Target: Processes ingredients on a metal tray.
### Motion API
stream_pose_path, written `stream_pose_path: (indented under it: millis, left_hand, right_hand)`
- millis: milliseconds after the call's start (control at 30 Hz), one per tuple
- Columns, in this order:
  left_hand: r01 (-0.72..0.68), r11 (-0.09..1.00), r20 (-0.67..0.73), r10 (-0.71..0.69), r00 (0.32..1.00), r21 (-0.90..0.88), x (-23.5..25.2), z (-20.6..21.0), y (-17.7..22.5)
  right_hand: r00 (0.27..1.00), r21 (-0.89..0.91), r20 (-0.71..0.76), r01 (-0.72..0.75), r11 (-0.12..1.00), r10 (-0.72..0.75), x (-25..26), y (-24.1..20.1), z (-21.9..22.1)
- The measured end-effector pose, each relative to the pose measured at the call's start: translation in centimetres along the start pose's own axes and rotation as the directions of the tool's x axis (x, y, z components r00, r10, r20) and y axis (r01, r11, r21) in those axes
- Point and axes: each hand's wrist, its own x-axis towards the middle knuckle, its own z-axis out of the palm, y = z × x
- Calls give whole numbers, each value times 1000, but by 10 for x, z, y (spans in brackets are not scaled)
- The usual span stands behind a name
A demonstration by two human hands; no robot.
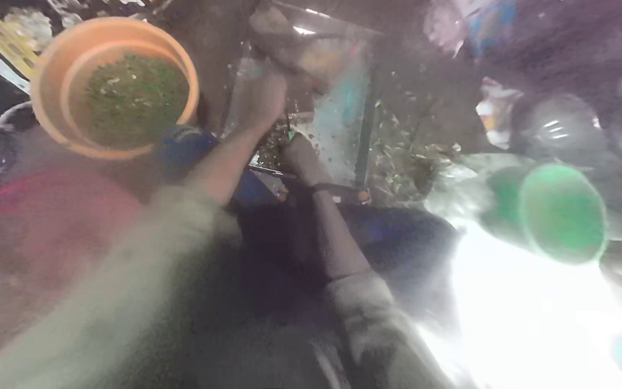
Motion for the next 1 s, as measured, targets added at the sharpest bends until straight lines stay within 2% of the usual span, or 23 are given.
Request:
stream_pose_path:
  millis: [167, 300, 400, 500, 600, 700, 833, 1000]
  left_hand:
    - [-12, 1000, 78, 14, 997, -17, 3, -4, -3]
    - [-35, 999, 25, 36, 999, -29, 2, 4, -11]
    - [-17, 999, 30, 19, 999, -46, 5, 6, -8]
    - [2, 998, 56, 2, 998, -61, 0, -4, -3]
    - [-29, 1000, 45, 30, 999, -10, -2, -5, -2]
    - [-27, 999, 36, 28, 999, -46, -3, -2, -6]
    - [22, 998, 22, -21, 1000, -59, 0, -1, -5]
    - [7, 997, 74, -2, 997, -72, -1, -9, -2]
  right_hand:
    - [994, -49, -109, -7, 999, 2, 20, -6, 4]
    - [999, -50, -26, 33, 998, -34, 4, -13, -7]
    - [1000, -44, -6, 30, 999, -30, -4, -2, 4]
    - [997, -64, -78, 4, 998, -9, 4, -1, 13]
    - [987, -120, -146, 54, 991, -71, 15, -6, 7]
    - [991, -107, -120, 50, 993, -63, 15, -10, -2]
    - [998, -55, 25, 51, 997, -50, -7, -4, -6]
    - [998, -90, -39, 43, 995, -46, 8, 5, 11]
